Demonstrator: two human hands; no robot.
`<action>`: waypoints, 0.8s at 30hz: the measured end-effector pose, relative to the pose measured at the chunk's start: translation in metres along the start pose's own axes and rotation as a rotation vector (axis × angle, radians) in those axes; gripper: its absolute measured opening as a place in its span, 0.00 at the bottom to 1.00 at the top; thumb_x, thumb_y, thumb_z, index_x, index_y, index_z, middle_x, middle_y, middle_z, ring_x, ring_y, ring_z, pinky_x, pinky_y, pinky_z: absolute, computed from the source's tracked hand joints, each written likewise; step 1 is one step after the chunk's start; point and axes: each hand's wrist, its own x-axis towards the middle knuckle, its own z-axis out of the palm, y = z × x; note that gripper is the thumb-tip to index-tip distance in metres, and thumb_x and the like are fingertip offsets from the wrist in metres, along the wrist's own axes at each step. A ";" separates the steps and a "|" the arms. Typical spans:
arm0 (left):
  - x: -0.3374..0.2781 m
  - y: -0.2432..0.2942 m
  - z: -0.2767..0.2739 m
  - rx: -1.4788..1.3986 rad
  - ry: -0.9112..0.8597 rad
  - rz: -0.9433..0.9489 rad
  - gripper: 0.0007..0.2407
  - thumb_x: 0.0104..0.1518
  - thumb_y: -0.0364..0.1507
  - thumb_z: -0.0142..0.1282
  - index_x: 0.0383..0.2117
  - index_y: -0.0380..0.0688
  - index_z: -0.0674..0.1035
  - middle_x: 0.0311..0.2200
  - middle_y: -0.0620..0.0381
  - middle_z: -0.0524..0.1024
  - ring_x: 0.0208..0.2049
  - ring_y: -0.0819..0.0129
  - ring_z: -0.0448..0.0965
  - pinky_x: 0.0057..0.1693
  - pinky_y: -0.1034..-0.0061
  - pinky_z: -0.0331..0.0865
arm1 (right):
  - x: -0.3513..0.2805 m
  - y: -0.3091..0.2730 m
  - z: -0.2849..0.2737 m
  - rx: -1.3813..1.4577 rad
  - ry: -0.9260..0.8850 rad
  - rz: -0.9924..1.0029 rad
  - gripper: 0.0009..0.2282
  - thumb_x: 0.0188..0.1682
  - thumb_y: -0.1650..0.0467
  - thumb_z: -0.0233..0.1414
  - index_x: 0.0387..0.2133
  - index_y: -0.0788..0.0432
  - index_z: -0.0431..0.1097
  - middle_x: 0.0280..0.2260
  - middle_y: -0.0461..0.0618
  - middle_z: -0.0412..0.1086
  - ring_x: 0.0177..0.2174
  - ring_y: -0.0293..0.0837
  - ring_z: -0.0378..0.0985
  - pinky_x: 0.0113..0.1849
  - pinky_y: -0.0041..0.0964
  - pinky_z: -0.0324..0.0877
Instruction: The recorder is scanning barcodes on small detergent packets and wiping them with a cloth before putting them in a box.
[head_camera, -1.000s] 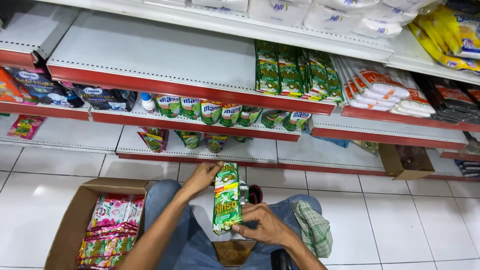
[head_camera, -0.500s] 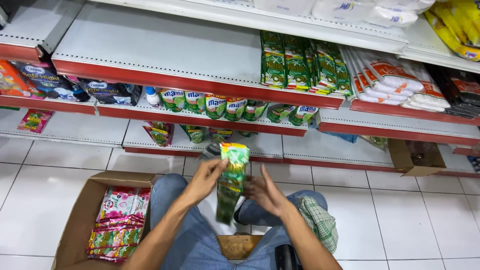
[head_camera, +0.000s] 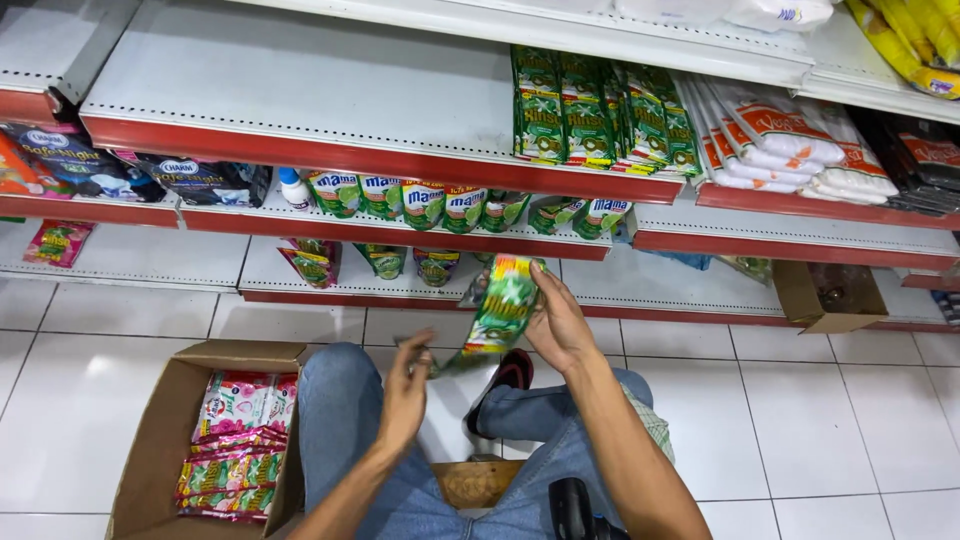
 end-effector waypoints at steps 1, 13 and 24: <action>0.001 -0.018 0.006 -0.234 0.179 -0.044 0.23 0.63 0.43 0.42 0.60 0.44 0.69 0.57 0.48 0.73 0.56 0.58 0.73 0.58 0.58 0.71 | -0.002 0.000 -0.001 0.004 -0.022 -0.035 0.16 0.58 0.64 0.45 0.49 0.63 0.70 0.45 0.59 0.76 0.47 0.49 0.79 0.51 0.49 0.74; 0.054 0.009 0.034 -1.460 -0.088 -0.539 0.43 0.58 0.63 0.20 0.66 0.35 0.59 0.60 0.33 0.69 0.60 0.43 0.72 0.63 0.50 0.66 | -0.094 0.064 0.007 -0.923 0.066 -0.005 0.16 0.56 0.63 0.52 0.34 0.64 0.81 0.26 0.44 0.75 0.28 0.31 0.66 0.32 0.29 0.66; 0.035 0.053 0.036 -1.070 -0.150 -0.262 0.20 0.65 0.43 0.46 0.53 0.39 0.71 0.47 0.47 0.81 0.45 0.60 0.82 0.48 0.64 0.80 | -0.102 0.064 0.001 -1.262 0.324 0.141 0.11 0.51 0.67 0.58 0.40 0.60 0.67 0.24 0.49 0.72 0.22 0.40 0.64 0.27 0.33 0.58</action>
